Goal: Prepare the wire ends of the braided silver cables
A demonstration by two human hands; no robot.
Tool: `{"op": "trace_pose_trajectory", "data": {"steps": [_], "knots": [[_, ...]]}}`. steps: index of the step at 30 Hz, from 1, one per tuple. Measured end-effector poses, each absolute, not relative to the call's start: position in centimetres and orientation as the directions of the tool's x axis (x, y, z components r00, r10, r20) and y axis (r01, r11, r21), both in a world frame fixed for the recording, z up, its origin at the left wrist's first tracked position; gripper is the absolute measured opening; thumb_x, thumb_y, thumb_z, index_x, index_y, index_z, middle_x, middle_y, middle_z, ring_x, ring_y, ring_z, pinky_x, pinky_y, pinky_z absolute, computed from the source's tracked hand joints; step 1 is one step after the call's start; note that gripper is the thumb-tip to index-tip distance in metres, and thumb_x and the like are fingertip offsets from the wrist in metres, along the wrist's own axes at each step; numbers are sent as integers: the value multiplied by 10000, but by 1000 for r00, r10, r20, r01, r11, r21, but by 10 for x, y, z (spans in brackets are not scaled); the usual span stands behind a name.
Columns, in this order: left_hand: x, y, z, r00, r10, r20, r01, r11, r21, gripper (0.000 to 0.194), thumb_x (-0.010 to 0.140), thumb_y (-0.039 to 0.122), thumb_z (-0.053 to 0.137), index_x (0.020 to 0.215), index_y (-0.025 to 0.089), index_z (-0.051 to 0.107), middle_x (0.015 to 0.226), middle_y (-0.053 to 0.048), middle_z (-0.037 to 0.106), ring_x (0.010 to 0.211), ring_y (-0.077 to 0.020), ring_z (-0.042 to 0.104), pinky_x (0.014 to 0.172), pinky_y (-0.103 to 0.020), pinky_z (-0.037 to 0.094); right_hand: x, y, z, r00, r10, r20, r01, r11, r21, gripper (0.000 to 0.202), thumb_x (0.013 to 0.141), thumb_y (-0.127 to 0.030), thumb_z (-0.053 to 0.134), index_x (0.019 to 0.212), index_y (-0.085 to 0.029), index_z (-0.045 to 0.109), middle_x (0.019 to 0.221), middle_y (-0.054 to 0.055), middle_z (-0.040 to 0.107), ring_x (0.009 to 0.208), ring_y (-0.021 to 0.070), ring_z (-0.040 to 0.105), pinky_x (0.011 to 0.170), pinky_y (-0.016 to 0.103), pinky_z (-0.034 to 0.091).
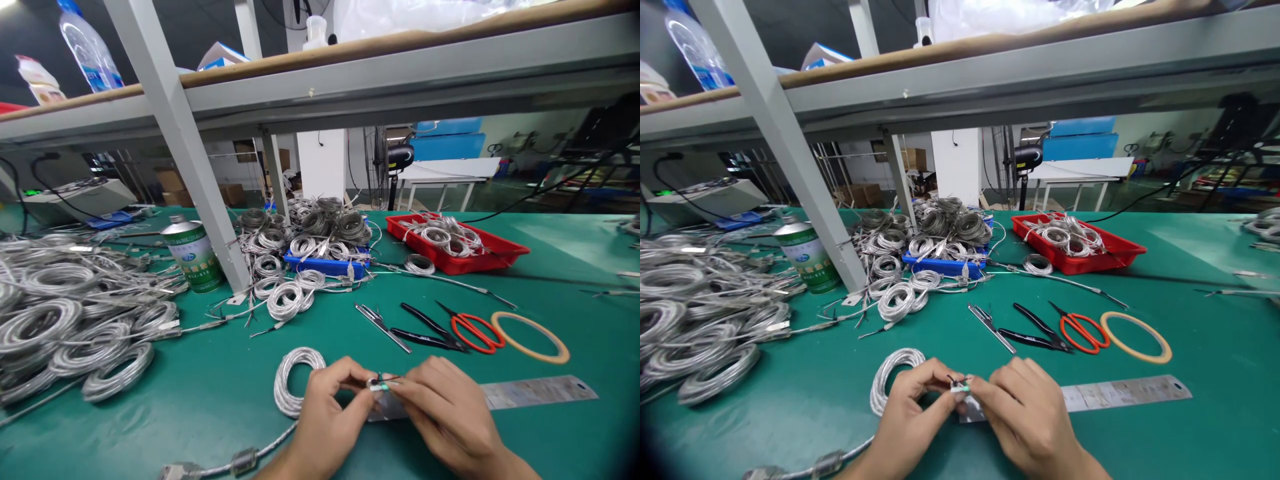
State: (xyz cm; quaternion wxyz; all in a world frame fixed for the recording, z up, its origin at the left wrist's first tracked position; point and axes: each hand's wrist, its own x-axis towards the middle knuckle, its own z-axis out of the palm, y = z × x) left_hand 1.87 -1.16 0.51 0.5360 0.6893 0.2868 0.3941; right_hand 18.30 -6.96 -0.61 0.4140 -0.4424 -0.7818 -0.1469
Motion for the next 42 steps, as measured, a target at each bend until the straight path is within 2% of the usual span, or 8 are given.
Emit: {"op": "trace_pose_trajectory", "data": {"steps": [8,17,27,35,42], "knots": [[19,-11,4,538,815,215,-20,-243,970,38,736,135,592,698,136,589,609,-25,640,569,-150,612,588,-237,478,190,-68,-7,-247,587,771,806,566,-173,260,785,-35,524,1003,-167,577,674,39,613,577,137,500,505,271,342],[18,-11,7,550,816,178,-62,-173,983,69,725,135,590,667,139,552,589,-8,603,537,-136,596,554,-226,470,186,-70,-5,-203,558,805,801,567,-191,245,780,-50,520,983,-165,594,648,34,608,557,141,525,495,268,357],[20,-12,9,532,825,191,-53,-193,980,91,700,112,603,622,134,562,543,4,585,496,-121,574,525,-209,444,184,-68,-4,-214,603,769,794,566,-223,225,790,-49,521,972,-167,583,655,30,592,570,136,506,502,269,345],[21,-14,9,551,814,184,-7,-216,976,59,718,141,590,666,118,602,561,2,573,474,-110,555,486,-197,424,183,-68,-1,-258,592,764,785,589,-191,233,784,-38,530,976,-163,577,669,37,610,575,137,491,503,275,326],[20,-13,9,554,813,181,2,-219,976,83,736,164,580,662,128,578,558,9,567,463,-106,553,472,-189,416,185,-69,-2,-228,619,752,778,580,-242,215,788,-48,525,961,-162,582,663,32,592,578,140,490,513,278,308]]}}
